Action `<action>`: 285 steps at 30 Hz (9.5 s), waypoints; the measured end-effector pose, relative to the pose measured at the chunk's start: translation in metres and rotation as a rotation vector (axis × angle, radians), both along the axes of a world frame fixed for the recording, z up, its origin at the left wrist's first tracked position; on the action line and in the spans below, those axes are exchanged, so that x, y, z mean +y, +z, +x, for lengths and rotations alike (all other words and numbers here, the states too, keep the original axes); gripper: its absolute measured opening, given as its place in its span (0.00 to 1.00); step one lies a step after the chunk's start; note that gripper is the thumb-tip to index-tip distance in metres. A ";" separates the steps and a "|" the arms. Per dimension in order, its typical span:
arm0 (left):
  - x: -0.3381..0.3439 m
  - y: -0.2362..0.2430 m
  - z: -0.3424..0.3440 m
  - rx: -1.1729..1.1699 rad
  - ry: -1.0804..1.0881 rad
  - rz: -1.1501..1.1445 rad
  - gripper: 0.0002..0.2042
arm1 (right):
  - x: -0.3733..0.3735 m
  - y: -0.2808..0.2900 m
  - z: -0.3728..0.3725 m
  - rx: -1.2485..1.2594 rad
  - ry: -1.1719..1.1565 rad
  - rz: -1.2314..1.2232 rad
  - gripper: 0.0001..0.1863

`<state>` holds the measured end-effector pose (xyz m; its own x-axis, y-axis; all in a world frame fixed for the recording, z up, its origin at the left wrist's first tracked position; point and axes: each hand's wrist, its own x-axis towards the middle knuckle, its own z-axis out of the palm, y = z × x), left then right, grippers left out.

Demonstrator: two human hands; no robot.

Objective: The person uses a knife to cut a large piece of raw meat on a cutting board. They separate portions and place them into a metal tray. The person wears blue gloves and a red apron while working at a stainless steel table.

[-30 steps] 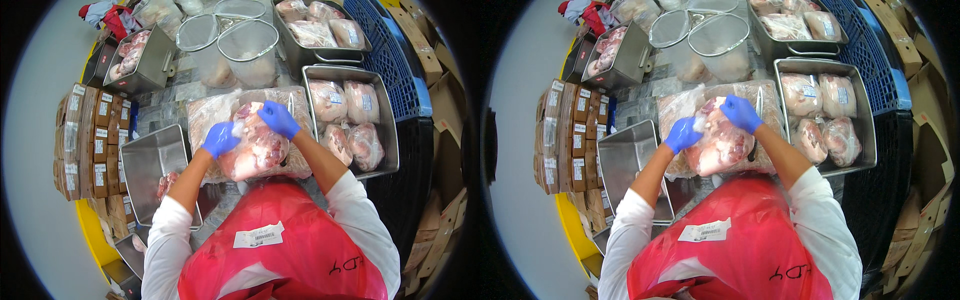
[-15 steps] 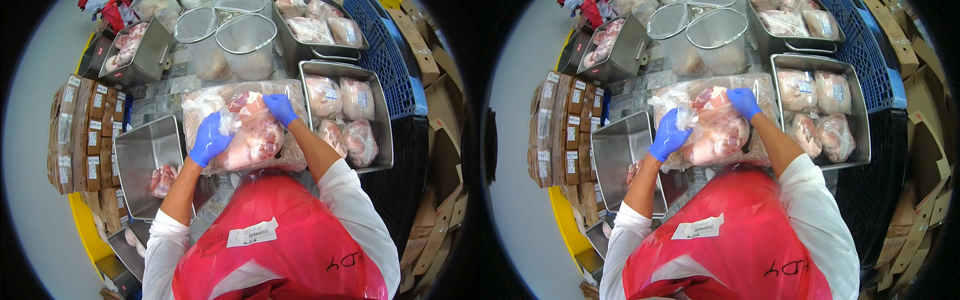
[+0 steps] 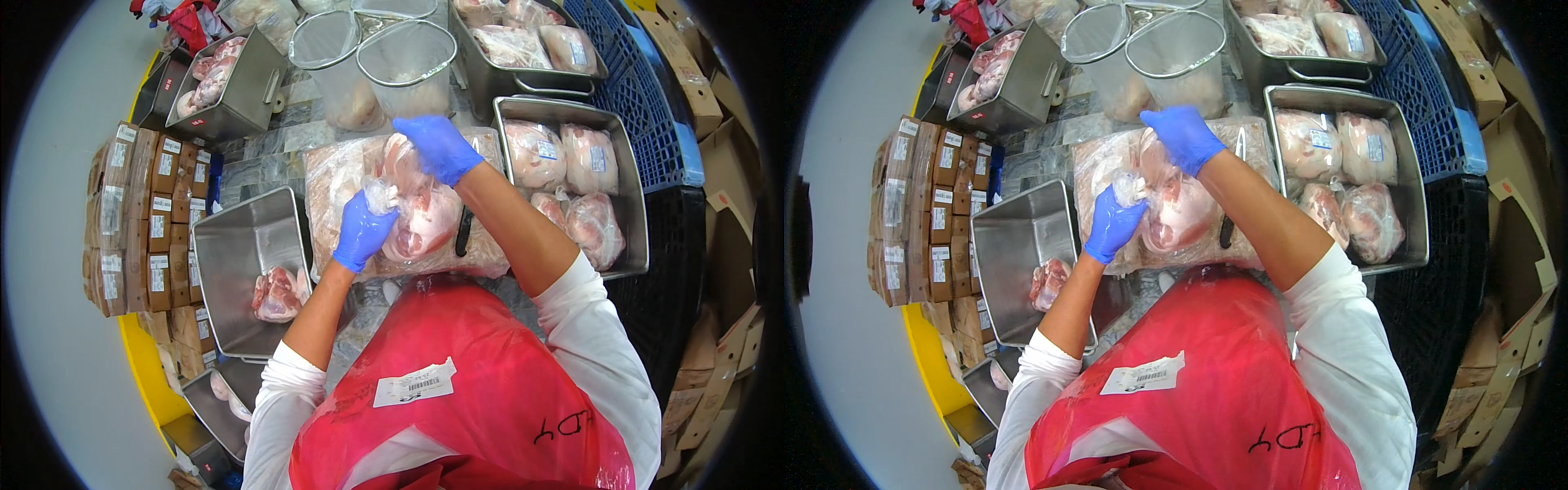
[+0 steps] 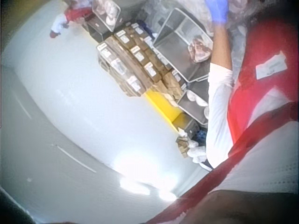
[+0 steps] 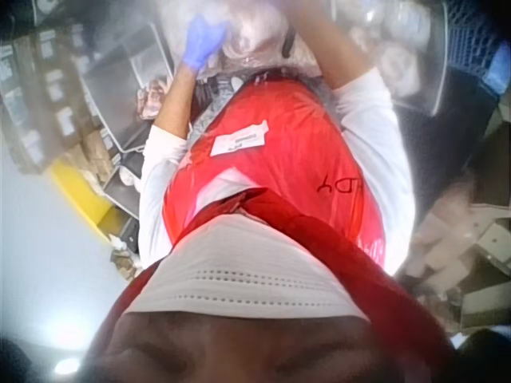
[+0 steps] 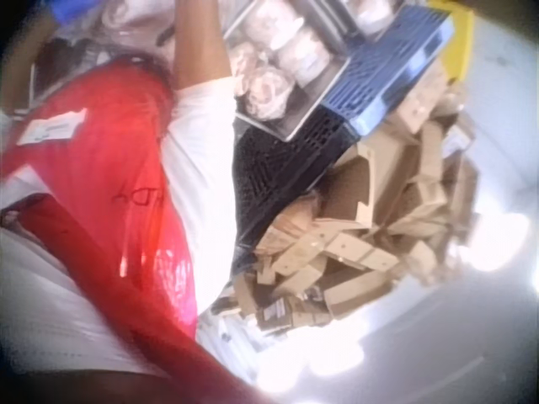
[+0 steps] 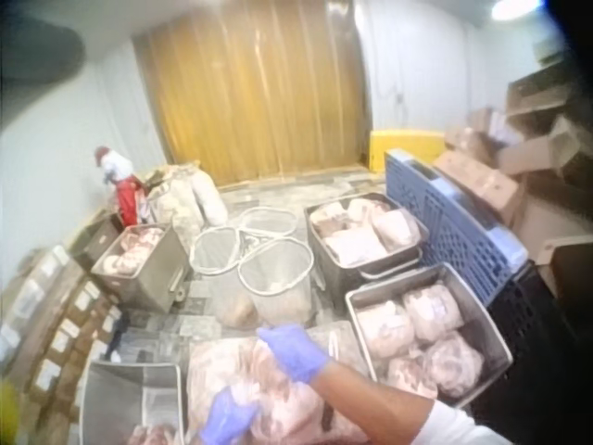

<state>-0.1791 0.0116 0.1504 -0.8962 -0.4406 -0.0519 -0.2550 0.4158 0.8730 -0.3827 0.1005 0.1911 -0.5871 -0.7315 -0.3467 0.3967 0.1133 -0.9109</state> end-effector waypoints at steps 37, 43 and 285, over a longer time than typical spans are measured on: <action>-0.078 -0.029 -0.056 -0.185 -0.200 0.049 0.20 | -0.012 -0.180 -0.016 0.241 -0.099 0.180 0.10; -0.010 -0.053 -0.064 -0.414 -0.111 -0.749 0.23 | -0.034 -0.205 -0.031 0.735 0.164 0.460 0.16; -0.132 -0.222 -0.047 0.076 0.552 0.498 0.17 | 0.174 0.012 0.052 1.254 0.606 0.820 0.29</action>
